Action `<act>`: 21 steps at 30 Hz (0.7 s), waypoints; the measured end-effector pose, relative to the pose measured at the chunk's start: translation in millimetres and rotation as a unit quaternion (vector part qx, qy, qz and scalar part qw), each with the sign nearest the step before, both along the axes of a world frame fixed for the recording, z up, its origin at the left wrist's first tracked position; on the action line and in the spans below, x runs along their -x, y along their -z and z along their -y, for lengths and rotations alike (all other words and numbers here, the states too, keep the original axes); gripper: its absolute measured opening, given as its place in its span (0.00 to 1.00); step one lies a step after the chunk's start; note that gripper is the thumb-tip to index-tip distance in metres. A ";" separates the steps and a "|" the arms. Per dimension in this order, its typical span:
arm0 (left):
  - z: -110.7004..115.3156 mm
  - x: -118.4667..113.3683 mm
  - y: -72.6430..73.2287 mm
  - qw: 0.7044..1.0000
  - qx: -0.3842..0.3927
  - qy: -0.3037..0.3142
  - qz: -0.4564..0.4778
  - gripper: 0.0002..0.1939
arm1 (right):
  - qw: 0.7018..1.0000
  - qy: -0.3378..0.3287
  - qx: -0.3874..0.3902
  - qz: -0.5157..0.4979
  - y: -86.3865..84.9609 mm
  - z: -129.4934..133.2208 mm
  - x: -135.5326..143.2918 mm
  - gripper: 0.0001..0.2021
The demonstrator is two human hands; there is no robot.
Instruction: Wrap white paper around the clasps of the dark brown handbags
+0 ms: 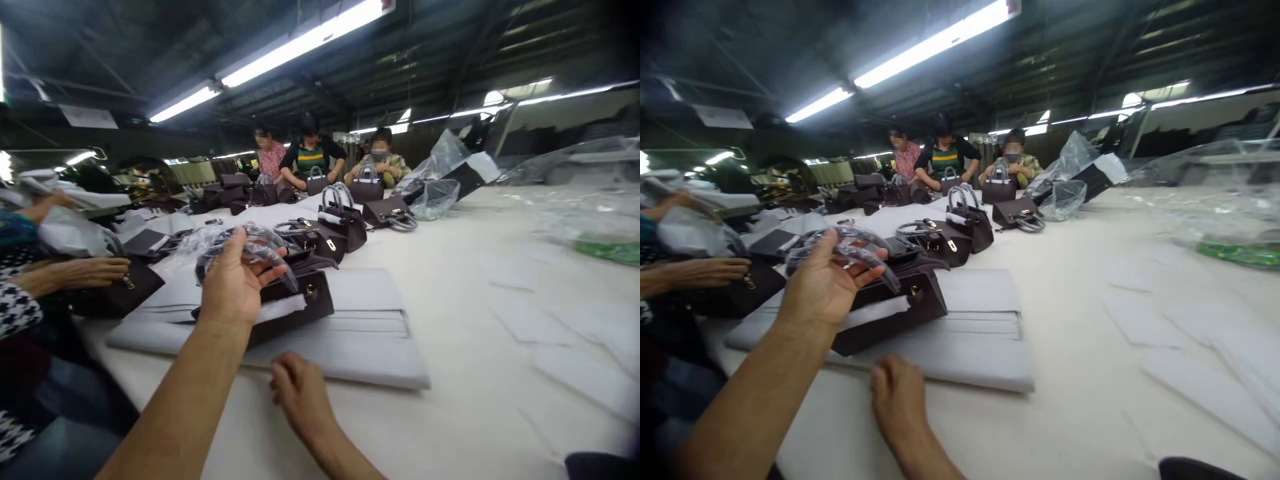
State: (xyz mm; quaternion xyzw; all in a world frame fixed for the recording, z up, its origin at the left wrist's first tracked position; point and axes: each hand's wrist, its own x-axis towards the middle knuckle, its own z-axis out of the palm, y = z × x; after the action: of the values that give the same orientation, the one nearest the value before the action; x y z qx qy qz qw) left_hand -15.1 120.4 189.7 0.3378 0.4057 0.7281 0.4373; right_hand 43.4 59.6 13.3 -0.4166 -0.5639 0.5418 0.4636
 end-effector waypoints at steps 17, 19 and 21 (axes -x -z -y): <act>-2.1 -77.4 -43.4 0.993 -0.044 0.100 -0.037 0.08 | 0.953 0.288 0.090 -0.005 46.8 1.6 -128.6 0.31; -15.4 -90.1 -38.6 0.994 -0.039 0.094 -0.039 0.08 | 0.958 0.278 0.076 0.001 48.4 4.3 -112.3 0.31; -31.1 -102.6 -33.5 0.995 -0.027 0.090 -0.038 0.08 | 0.955 0.292 0.050 0.013 55.0 4.7 -95.2 0.29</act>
State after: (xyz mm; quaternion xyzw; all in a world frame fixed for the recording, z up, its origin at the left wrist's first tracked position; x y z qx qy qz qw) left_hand 87.5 151.5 223.2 0.4122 0.3704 0.6827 0.4763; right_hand 138.6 54.9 -41.7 -0.5924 -0.3958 0.4050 0.5730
